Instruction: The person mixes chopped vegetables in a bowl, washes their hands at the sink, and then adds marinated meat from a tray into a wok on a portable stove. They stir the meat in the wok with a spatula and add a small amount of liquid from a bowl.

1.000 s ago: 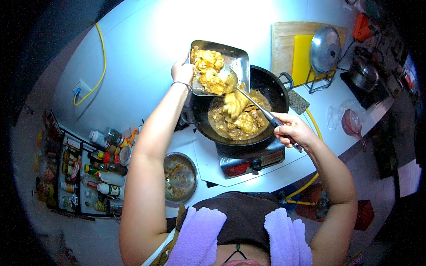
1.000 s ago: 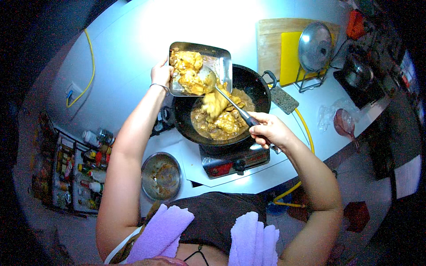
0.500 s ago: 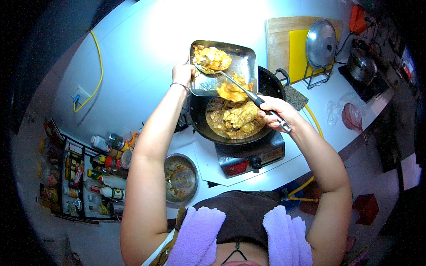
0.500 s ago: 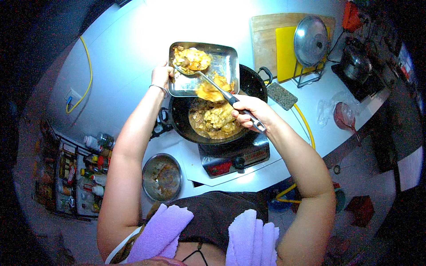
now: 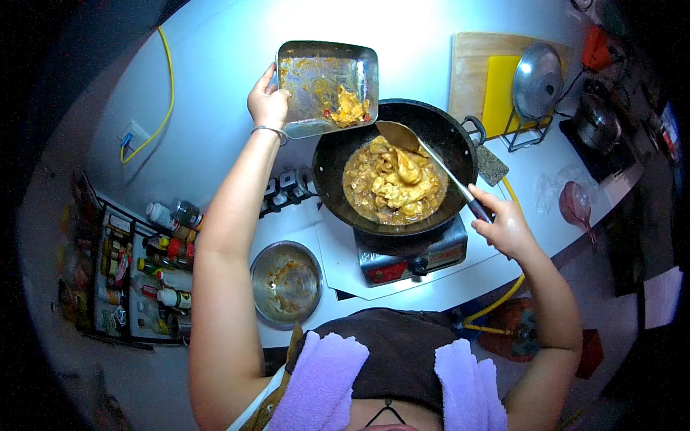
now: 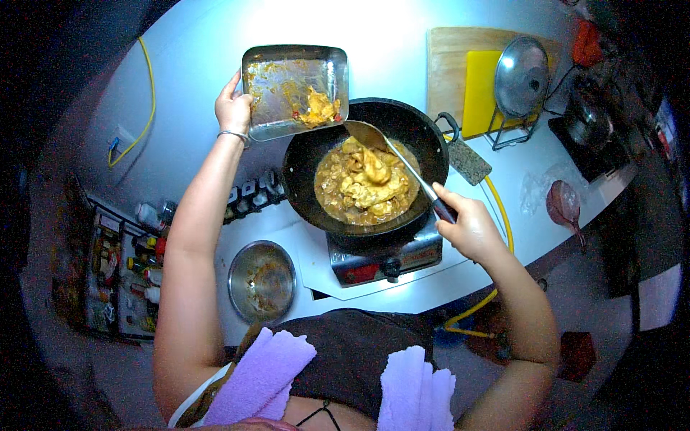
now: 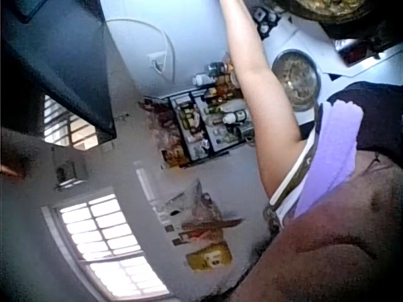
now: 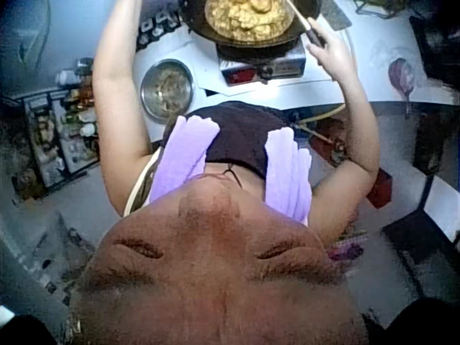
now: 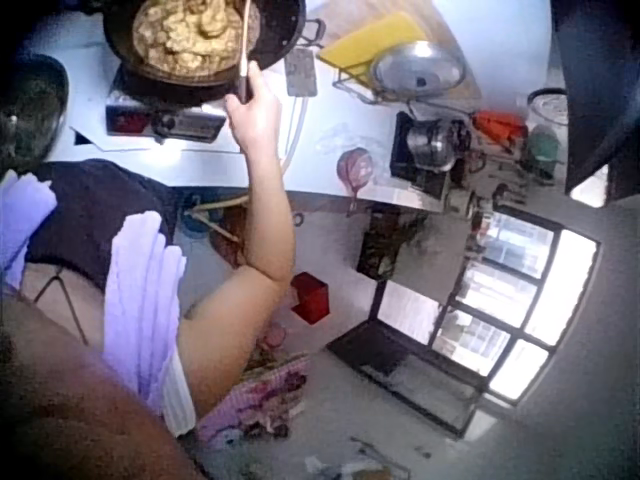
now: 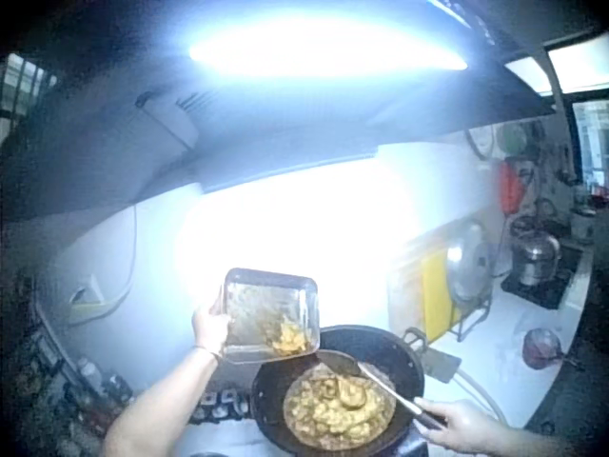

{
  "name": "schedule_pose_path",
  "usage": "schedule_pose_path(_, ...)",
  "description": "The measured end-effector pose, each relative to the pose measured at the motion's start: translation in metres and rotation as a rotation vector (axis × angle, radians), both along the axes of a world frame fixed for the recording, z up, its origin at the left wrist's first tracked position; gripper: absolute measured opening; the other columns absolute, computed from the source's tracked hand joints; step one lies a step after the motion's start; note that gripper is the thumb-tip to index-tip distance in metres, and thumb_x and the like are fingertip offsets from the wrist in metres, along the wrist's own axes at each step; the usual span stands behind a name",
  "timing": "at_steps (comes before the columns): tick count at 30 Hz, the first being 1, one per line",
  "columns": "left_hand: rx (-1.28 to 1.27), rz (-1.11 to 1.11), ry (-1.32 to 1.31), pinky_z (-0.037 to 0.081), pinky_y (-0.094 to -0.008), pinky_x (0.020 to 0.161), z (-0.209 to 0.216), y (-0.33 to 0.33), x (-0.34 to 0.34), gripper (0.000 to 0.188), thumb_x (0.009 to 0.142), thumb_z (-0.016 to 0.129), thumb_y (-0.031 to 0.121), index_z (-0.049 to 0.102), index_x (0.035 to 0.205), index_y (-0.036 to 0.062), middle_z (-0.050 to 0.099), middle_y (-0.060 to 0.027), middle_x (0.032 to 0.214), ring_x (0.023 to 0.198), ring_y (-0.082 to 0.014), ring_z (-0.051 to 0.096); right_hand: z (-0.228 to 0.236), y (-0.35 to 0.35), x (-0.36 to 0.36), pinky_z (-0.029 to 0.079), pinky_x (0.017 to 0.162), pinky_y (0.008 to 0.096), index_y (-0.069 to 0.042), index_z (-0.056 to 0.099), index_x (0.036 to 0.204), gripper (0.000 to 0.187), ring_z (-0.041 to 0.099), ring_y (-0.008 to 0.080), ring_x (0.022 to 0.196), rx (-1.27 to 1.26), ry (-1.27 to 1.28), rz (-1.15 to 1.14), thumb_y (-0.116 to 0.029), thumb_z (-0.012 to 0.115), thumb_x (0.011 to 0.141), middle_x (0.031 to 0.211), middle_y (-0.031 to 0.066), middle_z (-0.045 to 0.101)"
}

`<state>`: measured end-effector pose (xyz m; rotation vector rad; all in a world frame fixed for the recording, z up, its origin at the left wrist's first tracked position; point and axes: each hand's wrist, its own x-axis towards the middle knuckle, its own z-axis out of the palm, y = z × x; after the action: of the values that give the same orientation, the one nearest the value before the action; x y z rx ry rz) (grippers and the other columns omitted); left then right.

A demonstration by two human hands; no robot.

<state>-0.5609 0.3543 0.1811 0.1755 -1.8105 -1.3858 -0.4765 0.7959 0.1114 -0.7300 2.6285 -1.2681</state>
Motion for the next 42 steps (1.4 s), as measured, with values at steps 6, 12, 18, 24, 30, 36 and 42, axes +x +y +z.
schedule_pose_path(6,-0.18,-0.114,0.089,0.05,-0.0228,0.074,-0.005,0.019,0.013,0.067,0.071,0.05,-0.016,0.051,0.134,0.0082,0.066,-0.0092,0.104,0.085,-0.011,0.063,0.023,-0.022,-0.023,0.05,0.077,0.0428,-0.012,0.05,0.132,0.06,0.062,0.0379,0.085,0.169,0.457,-0.015,-0.004,0.062,0.074,0.094,0.0227,0.063)
schedule_pose_path(12,-0.322,-0.254,0.127,0.047,-0.0224,0.087,-0.005,0.038,0.026,0.066,0.068,0.046,-0.018,0.057,0.129,0.0074,0.061,-0.0068,0.121,0.103,-0.0108,0.059,0.054,-0.043,-0.03,0.051,0.067,0.0418,-0.021,0.047,0.134,0.057,0.062,0.0322,0.077,0.574,0.671,0.001,-0.009,0.058,0.079,0.086,0.0132,0.061)
schedule_pose_path(18,-0.347,-0.272,0.193,0.046,-0.0234,0.091,-0.015,0.037,0.021,0.066,0.068,0.047,-0.017,0.056,0.129,0.007,0.058,-0.0096,0.126,0.106,-0.0131,0.059,0.075,-0.064,-0.022,0.054,0.067,0.0381,-0.016,0.048,0.133,0.05,0.066,0.0289,0.078,0.835,0.677,0.058,-0.005,0.052,0.085,0.088,0.0125,0.064)
schedule_pose_path(24,-0.405,-0.071,0.152,0.046,-0.0268,0.095,-0.017,0.024,0.024,0.073,0.069,0.045,-0.021,0.049,0.135,0.01,0.051,-0.0133,0.134,0.114,-0.0179,0.056,0.079,-0.046,-0.01,0.053,0.068,0.0407,-0.015,0.052,0.129,0.048,0.065,0.0301,0.08,0.837,0.639,0.092,-0.006,0.056,0.082,0.086,0.0138,0.064)
schedule_pose_path(30,-0.323,-0.178,0.206,0.045,-0.027,0.096,-0.025,0.031,0.021,0.066,0.069,0.046,-0.018,0.054,0.13,0.0065,0.057,-0.0124,0.128,0.115,-0.0168,0.056,0.087,-0.055,-0.01,0.052,0.067,0.0427,-0.017,0.051,0.13,0.051,0.064,0.0319,0.079,0.59,0.705,0.066,-0.01,0.058,0.08,0.085,0.0144,0.063)
schedule_pose_path(36,-0.198,-0.101,0.131,0.049,-0.0249,0.087,-0.032,0.015,0.03,0.065,0.072,0.048,-0.018,0.05,0.133,0.003,0.058,-0.0118,0.125,0.104,-0.0149,0.061,0.094,-0.052,0.005,0.051,0.07,0.0406,-0.017,0.053,0.13,0.052,0.064,0.0296,0.08,0.836,0.58,0.086,-0.002,0.055,0.08,0.086,0.0146,0.062)
schedule_pose_path(42,0.254,-0.011,0.127,0.052,-0.027,0.074,-0.058,-0.029,0.046,0.062,0.067,0.043,-0.019,0.054,0.125,-0.0027,0.063,-0.0113,0.108,0.089,-0.0177,0.063,0.111,-0.007,0.03,0.049,0.066,0.0391,-0.02,0.057,0.127,0.058,0.061,0.0284,0.072,0.868,0.612,0.083,0.002,0.06,0.074,0.079,0.0132,0.059)
